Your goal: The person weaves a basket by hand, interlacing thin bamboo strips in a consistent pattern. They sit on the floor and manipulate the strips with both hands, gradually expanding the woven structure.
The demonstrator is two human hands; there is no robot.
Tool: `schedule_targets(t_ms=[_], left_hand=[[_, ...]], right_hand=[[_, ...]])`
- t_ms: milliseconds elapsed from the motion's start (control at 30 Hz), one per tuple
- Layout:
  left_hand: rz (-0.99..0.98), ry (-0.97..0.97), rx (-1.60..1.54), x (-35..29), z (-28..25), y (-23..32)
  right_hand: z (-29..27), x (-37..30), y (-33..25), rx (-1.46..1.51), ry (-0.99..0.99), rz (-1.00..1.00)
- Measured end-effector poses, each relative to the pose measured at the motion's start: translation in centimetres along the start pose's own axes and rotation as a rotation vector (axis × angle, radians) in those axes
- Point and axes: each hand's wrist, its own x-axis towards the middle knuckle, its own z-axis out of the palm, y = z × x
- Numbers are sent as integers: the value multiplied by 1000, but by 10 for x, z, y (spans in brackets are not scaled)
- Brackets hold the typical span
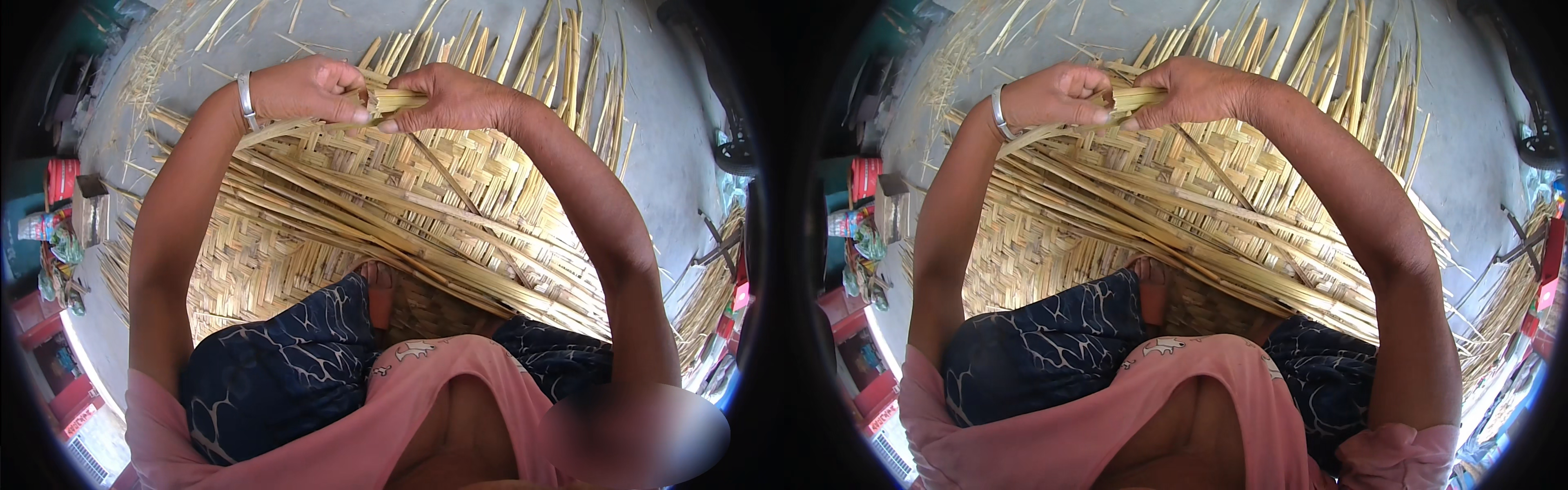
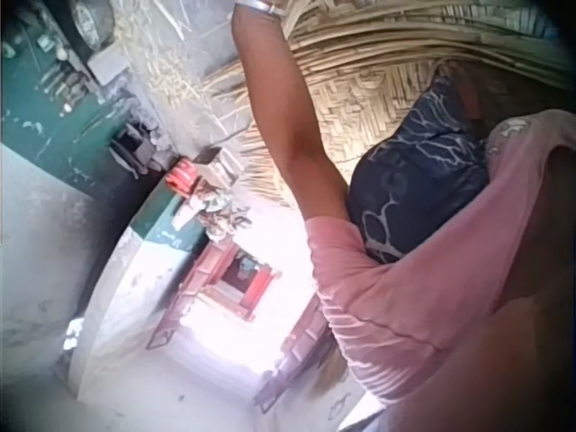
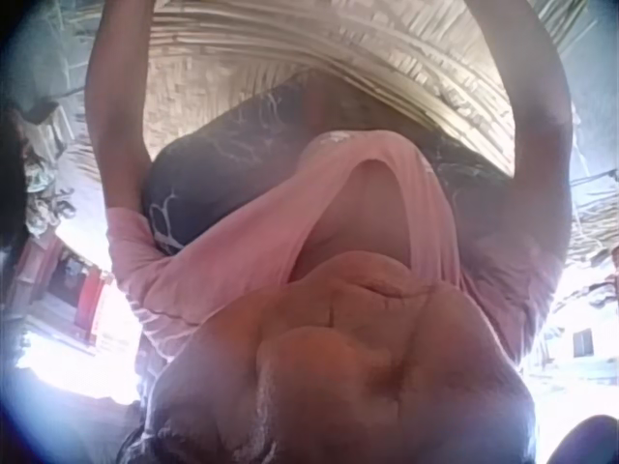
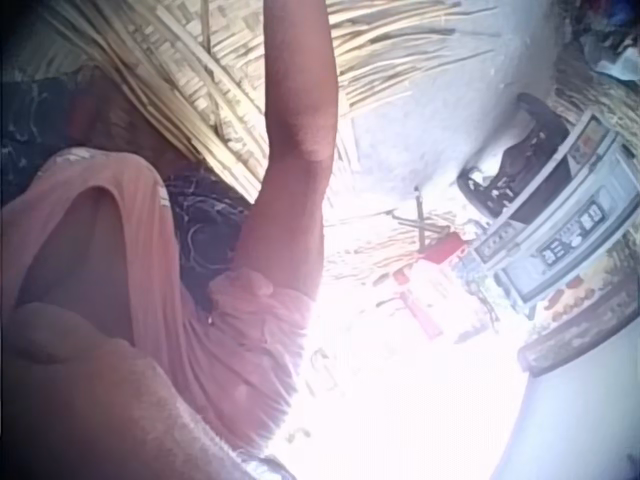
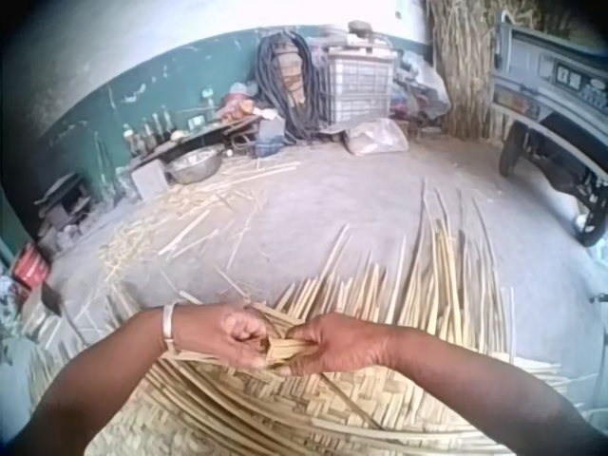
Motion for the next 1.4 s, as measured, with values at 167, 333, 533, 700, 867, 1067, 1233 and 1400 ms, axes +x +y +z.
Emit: schedule_targets(t_ms=[167, 333, 533, 700, 867, 1067, 1233, 1400], left_hand=[[39, 87, 75, 3, -7, -13], [-10, 249, 423, 5, -4, -16], [193, 609, 894, 1, 9, -25], [266, 780, 1021, 6, 17, -25], [175, 875, 948, 21, 14, -25], [88, 918, 583, 42, -13, -23], [172, 838, 466, 48, -19, -20], [71, 611, 386, 56, -11, -46]], right_hand=[[4, 10, 9, 51, 117, -80], [14, 27, 18, -100, 277, -123], [18, 40, 6, -335, 381, -157], [18, 52, -1, -372, 380, -114], [18, 49, -7, -410, 501, -30], [14, 46, -8, -421, 688, -51], [6, 36, -3, -362, 672, -60], [-45, 21, 12, 136, 535, -134]])
